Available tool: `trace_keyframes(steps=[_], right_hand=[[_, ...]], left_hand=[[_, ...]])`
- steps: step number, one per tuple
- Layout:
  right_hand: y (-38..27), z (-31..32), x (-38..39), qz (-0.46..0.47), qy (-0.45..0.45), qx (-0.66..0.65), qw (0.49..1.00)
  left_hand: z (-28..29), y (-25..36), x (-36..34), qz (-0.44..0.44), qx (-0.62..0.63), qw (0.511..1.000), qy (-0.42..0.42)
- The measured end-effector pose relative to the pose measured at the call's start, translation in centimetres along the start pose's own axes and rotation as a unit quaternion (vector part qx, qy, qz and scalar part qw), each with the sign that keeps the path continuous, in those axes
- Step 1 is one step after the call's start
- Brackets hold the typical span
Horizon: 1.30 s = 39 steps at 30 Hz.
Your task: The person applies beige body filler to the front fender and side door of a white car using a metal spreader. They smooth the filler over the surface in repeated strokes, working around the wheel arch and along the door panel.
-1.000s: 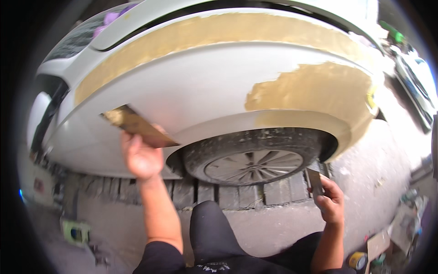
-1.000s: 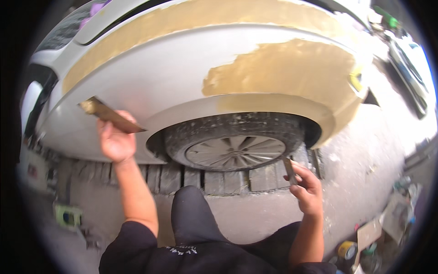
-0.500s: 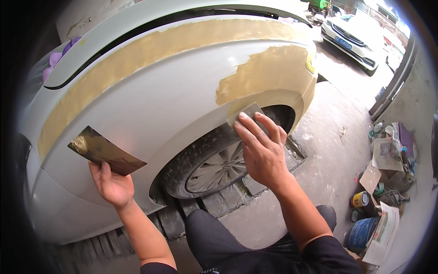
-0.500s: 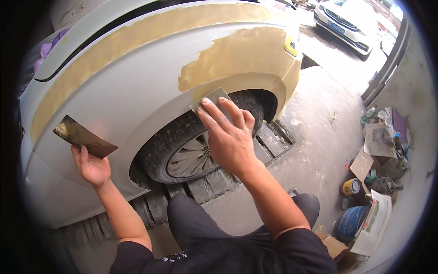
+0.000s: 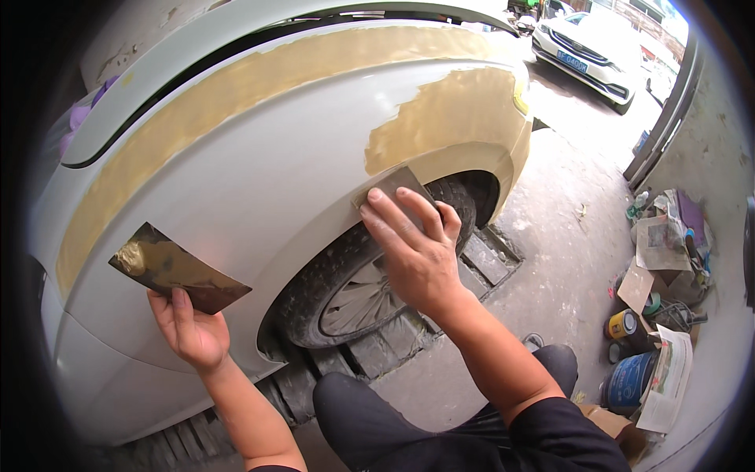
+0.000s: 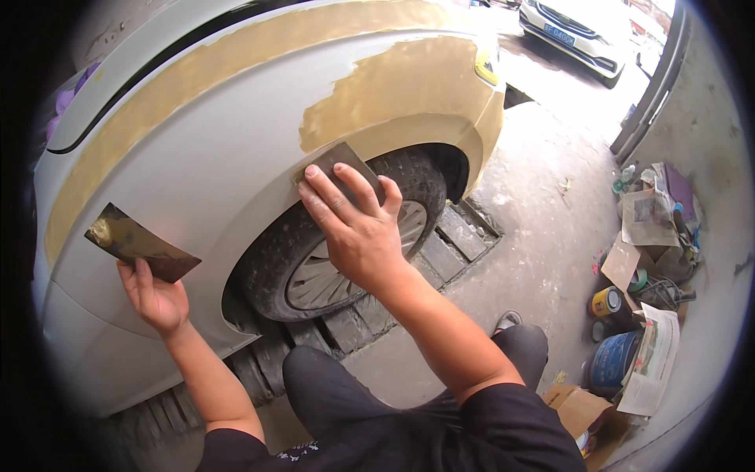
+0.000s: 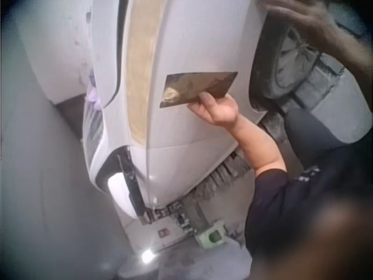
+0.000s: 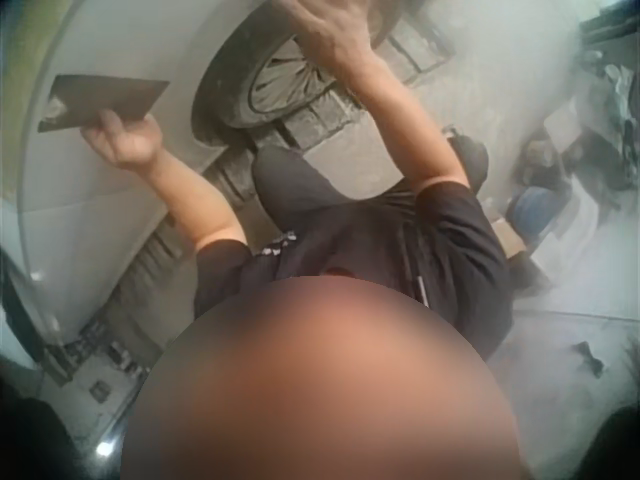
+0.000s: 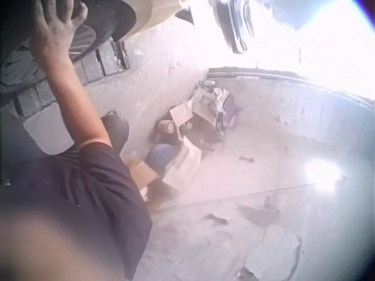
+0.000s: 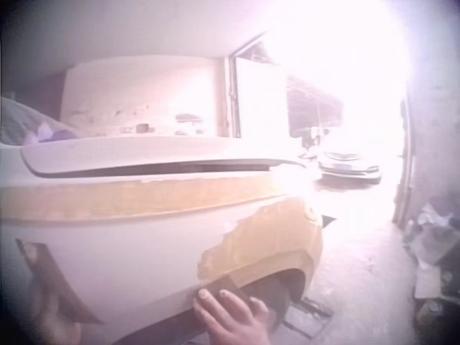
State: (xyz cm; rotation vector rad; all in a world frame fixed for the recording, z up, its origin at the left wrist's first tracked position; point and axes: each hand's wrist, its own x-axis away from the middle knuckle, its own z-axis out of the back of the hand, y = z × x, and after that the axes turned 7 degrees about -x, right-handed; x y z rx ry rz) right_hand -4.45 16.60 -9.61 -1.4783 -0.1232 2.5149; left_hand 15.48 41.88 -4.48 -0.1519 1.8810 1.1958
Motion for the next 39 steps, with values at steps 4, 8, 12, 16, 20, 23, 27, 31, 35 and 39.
trace_keyframes(steps=[4, 8, 12, 16, 20, 23, 27, 31, 35, 39], right_hand=[[-0.2, 0.9, 0.4, -0.008, -0.029, 0.003, 1.000], [-0.3, 1.5, 0.1, -0.002, -0.009, -0.009, 1.000], [-1.5, -0.3, 0.0, 0.013, -0.028, -0.004, 1.000], [-2.3, -1.1, 1.6, 0.017, -0.039, 0.000, 0.999], [-1.9, 0.1, 2.3, 0.007, -0.043, 0.012, 0.999], [-1.6, 0.7, 1.3, 0.004, -0.012, 0.005, 1.000], [-2.4, -0.4, 0.7, 0.013, -0.050, 0.001, 0.999], [-3.3, -0.8, 2.1, 0.061, -0.038, 0.010, 0.997], [-2.0, 0.6, 2.6, -0.002, -0.022, 0.008, 1.000], [-0.2, 0.9, 0.7, -0.028, -0.003, 0.005, 1.000]], left_hand=[[-0.1, 0.0, 0.0, 0.000, 0.024, 1.000, -0.010], [-0.4, 0.0, -0.1, -0.001, 0.021, 1.000, 0.003], [-0.3, 0.0, 0.0, -0.002, 0.020, 1.000, 0.010], [-0.1, 0.0, 0.0, -0.010, 0.014, 1.000, -0.005], [-0.2, 0.1, 0.1, -0.001, 0.017, 1.000, -0.008], [-0.3, 0.2, 0.1, -0.001, 0.017, 1.000, -0.006], [-0.3, 0.1, 0.1, -0.006, -0.001, 1.000, 0.011], [0.0, 0.0, 0.2, -0.001, 0.001, 1.000, 0.003], [-0.1, 0.1, 0.0, -0.005, -0.019, 1.000, 0.003], [-0.4, 0.3, 0.0, -0.010, -0.045, 0.999, 0.012]])
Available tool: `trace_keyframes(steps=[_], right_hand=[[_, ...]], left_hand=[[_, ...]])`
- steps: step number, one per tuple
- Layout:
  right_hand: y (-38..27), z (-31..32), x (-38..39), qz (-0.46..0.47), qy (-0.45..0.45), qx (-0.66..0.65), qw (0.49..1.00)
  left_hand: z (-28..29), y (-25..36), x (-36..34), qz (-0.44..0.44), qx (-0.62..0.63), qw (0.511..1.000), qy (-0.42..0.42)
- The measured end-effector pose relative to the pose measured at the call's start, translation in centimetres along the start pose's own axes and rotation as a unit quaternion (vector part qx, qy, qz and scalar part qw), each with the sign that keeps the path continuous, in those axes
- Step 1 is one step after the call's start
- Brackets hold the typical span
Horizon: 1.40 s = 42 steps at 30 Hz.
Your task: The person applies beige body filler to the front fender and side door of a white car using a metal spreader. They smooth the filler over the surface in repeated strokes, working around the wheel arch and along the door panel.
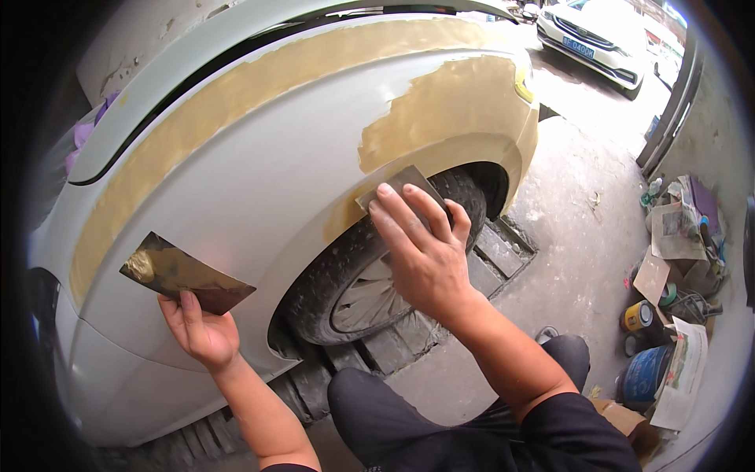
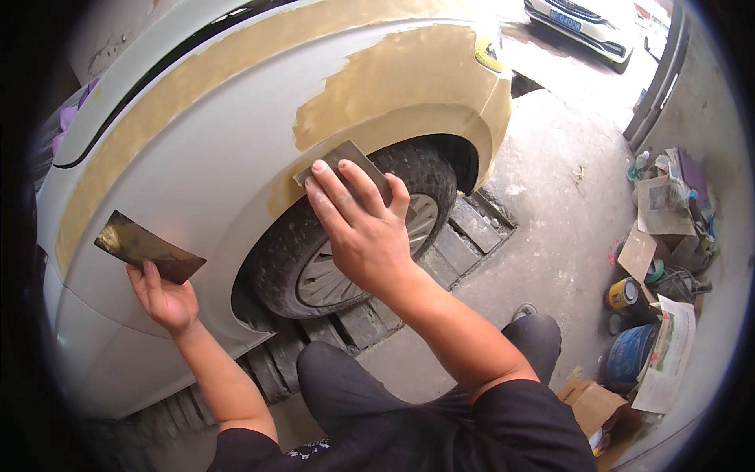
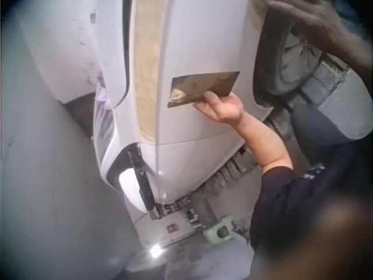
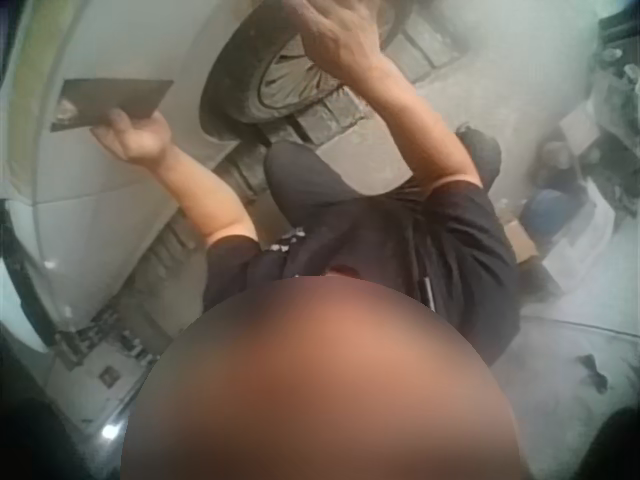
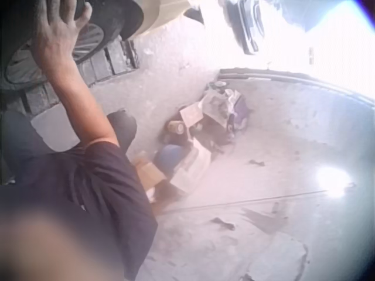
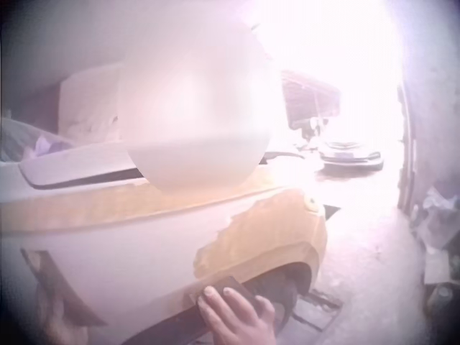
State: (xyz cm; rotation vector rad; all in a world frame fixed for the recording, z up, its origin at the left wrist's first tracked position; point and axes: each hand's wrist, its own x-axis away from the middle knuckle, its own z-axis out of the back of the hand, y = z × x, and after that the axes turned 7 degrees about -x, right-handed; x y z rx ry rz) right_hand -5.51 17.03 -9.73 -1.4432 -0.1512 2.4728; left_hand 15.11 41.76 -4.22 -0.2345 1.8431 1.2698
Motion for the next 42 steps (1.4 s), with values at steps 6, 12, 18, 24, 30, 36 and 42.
trace_keyframes(steps=[6, 12, 18, 24, 30, 36, 42], right_hand=[[-0.4, -1.1, 0.1, 0.030, -0.003, 0.003, 1.000], [0.5, 0.5, 1.1, -0.001, 0.021, -0.014, 1.000], [0.8, -0.1, -1.2, -0.006, 0.036, -0.014, 0.999], [0.9, -1.8, 0.2, 0.001, 0.033, -0.023, 0.999], [1.1, -0.5, 2.1, -0.011, 0.003, -0.015, 1.000], [3.3, 1.1, -0.1, -0.048, 0.046, -0.032, 0.997], [3.9, 0.6, -1.6, -0.043, 0.070, -0.046, 0.996]], left_hand=[[0.0, 0.0, 0.0, 0.002, 0.015, 1.000, -0.012], [0.0, -0.1, 0.0, -0.001, 0.011, 1.000, -0.014], [-0.5, 0.1, 0.0, 0.005, -0.016, 1.000, 0.026], [-0.6, -0.1, 0.1, 0.001, -0.013, 0.999, 0.036], [-0.5, 0.1, 0.1, 0.009, -0.004, 0.999, 0.035], [-0.9, 0.3, 0.1, 0.007, -0.027, 0.999, 0.045], [-1.1, 0.6, 0.0, 0.009, -0.038, 0.998, 0.041]])
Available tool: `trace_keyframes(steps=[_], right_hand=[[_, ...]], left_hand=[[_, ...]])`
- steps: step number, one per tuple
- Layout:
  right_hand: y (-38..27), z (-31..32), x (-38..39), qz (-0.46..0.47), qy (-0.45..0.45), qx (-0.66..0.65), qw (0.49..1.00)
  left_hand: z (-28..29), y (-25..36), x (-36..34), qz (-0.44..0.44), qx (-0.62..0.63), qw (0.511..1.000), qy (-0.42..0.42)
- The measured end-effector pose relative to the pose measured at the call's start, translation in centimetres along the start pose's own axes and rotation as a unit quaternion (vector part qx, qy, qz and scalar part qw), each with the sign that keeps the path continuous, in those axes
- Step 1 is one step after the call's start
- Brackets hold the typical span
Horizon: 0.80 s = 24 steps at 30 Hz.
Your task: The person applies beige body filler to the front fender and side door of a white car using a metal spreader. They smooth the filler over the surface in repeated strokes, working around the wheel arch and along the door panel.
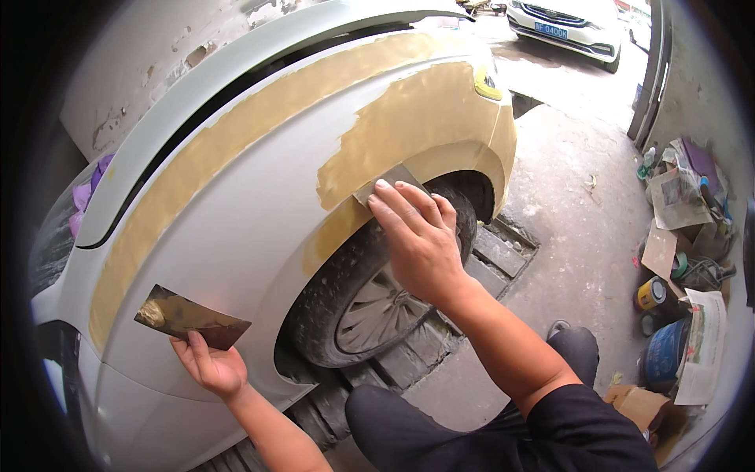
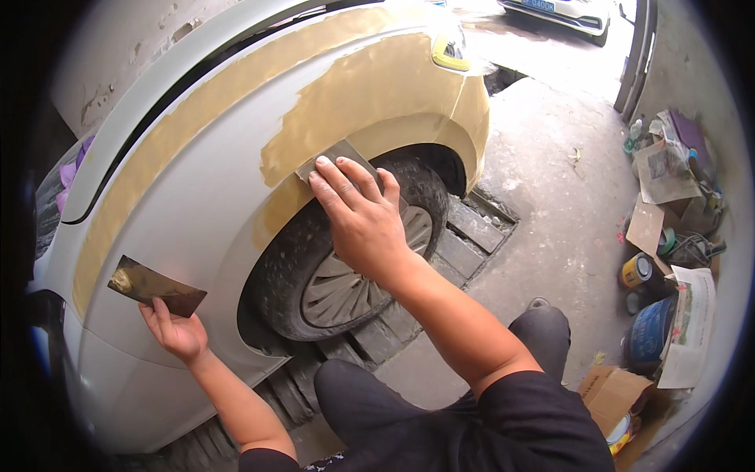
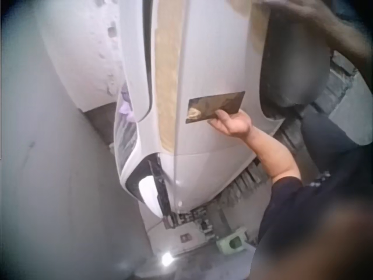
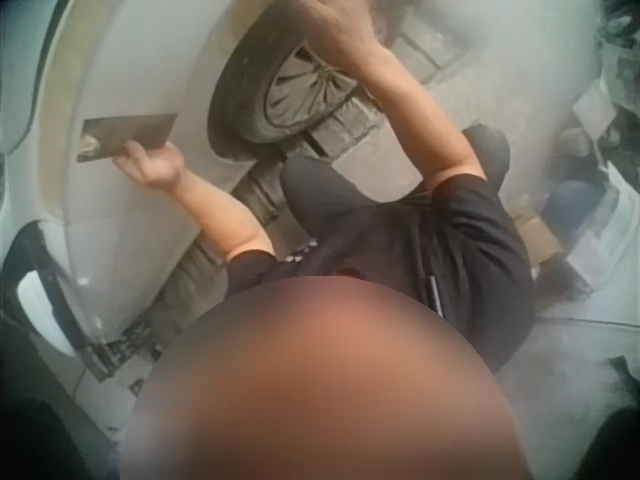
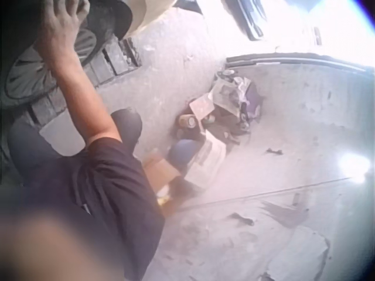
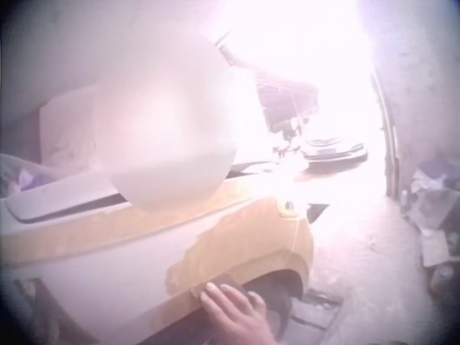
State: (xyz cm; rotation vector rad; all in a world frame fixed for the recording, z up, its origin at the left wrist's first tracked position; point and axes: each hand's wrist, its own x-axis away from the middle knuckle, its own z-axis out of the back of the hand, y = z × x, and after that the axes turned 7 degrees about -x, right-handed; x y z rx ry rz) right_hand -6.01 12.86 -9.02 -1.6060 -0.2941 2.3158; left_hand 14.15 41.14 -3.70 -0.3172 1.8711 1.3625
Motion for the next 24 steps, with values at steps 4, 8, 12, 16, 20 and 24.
trace_keyframes(steps=[4, 8, 12, 16, 20, 24], right_hand=[[0.5, -0.9, 1.2, 0.000, -0.009, -0.005, 1.000], [1.1, -1.4, 3.4, 0.000, -0.022, -0.009, 1.000], [1.1, -0.6, 4.5, 0.010, -0.016, 0.008, 1.000], [1.3, 0.8, 3.0, -0.021, 0.012, 0.016, 1.000], [1.6, 1.4, 0.6, -0.013, 0.009, 0.004, 1.000], [1.3, 0.7, -0.5, -0.008, -0.007, 0.010, 1.000]], left_hand=[[0.2, -0.1, 0.2, 0.009, 0.013, 1.000, 0.008], [0.4, -0.3, 0.1, 0.008, 0.019, 1.000, -0.005], [0.5, -0.3, 0.1, 0.006, 0.006, 1.000, 0.010], [0.6, 0.0, 0.0, 0.000, 0.009, 1.000, -0.024], [0.5, -0.2, 0.1, 0.005, 0.022, 1.000, -0.008], [0.5, -0.2, 0.1, 0.007, 0.003, 1.000, 0.011]])
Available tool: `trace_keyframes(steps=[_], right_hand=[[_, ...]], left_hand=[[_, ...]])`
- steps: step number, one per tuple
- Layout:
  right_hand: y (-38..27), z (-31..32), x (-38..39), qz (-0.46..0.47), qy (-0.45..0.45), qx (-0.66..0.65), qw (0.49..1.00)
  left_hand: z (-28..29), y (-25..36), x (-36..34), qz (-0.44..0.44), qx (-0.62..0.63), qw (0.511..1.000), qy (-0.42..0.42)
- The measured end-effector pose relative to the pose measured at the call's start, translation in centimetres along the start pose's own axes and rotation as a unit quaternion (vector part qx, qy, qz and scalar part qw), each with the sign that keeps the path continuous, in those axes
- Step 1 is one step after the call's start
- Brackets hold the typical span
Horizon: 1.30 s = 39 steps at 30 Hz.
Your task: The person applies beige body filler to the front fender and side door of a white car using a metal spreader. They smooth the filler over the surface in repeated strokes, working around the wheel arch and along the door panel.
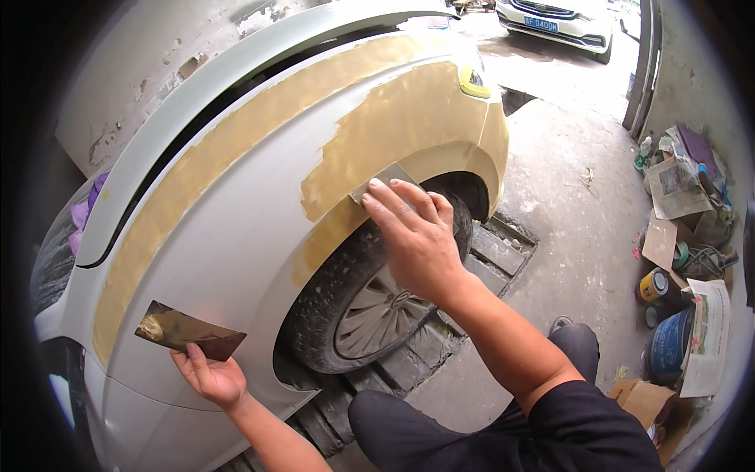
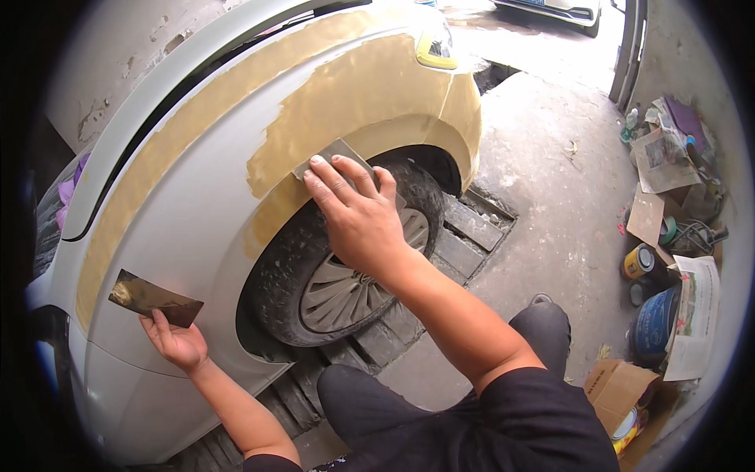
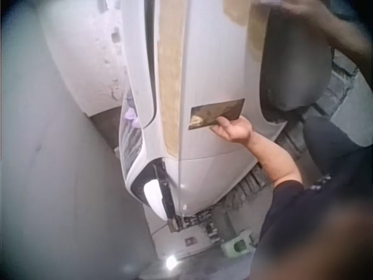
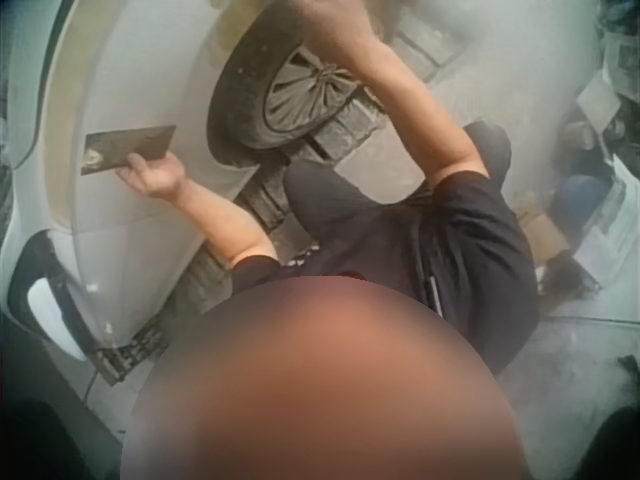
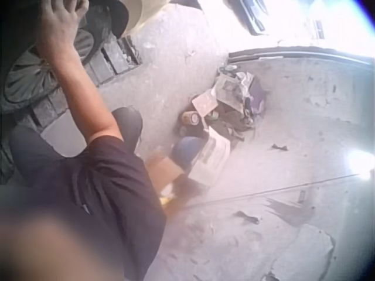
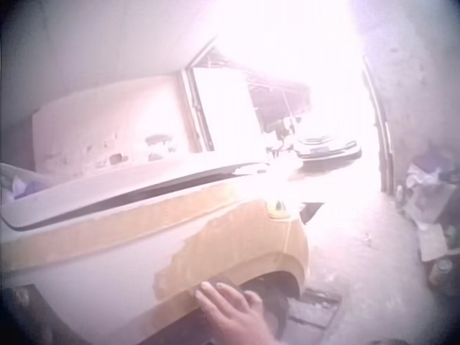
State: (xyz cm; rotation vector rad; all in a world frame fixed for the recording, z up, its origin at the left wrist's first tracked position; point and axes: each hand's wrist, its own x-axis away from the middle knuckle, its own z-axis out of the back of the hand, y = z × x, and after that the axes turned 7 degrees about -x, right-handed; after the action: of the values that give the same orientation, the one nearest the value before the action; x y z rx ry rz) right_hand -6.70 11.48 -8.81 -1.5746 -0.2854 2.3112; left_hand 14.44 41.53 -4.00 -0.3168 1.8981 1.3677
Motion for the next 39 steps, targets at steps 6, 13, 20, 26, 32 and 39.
trace_keyframes(steps=[6, 13, 20, 26, 32, 39], right_hand=[[-0.4, 0.4, 0.8, -0.003, -0.022, -0.008, 1.000], [-1.5, 0.5, 0.8, 0.008, -0.026, -0.005, 1.000], [-2.6, -1.5, 4.7, 0.014, -0.082, 0.009, 0.996], [-4.8, 2.7, 5.8, 0.000, -0.031, -0.233, 0.972], [-6.2, 4.9, 6.6, 0.049, -0.124, -0.578, 0.805], [-1.3, 1.9, 3.5, -0.006, -0.061, -0.034, 0.998]], left_hand=[[0.1, -0.1, 0.0, -0.001, 0.005, 1.000, -0.006], [0.0, 0.2, 0.0, 0.002, 0.020, 0.999, -0.026], [0.1, -0.2, -0.2, -0.007, 0.018, 0.999, -0.031], [-5.4, 1.5, 4.9, 0.141, 0.022, 0.989, 0.045], [-11.5, 3.4, 11.0, 0.196, 0.178, 0.961, -0.084], [-8.7, 4.6, 9.3, 0.136, 0.103, 0.984, -0.053]])
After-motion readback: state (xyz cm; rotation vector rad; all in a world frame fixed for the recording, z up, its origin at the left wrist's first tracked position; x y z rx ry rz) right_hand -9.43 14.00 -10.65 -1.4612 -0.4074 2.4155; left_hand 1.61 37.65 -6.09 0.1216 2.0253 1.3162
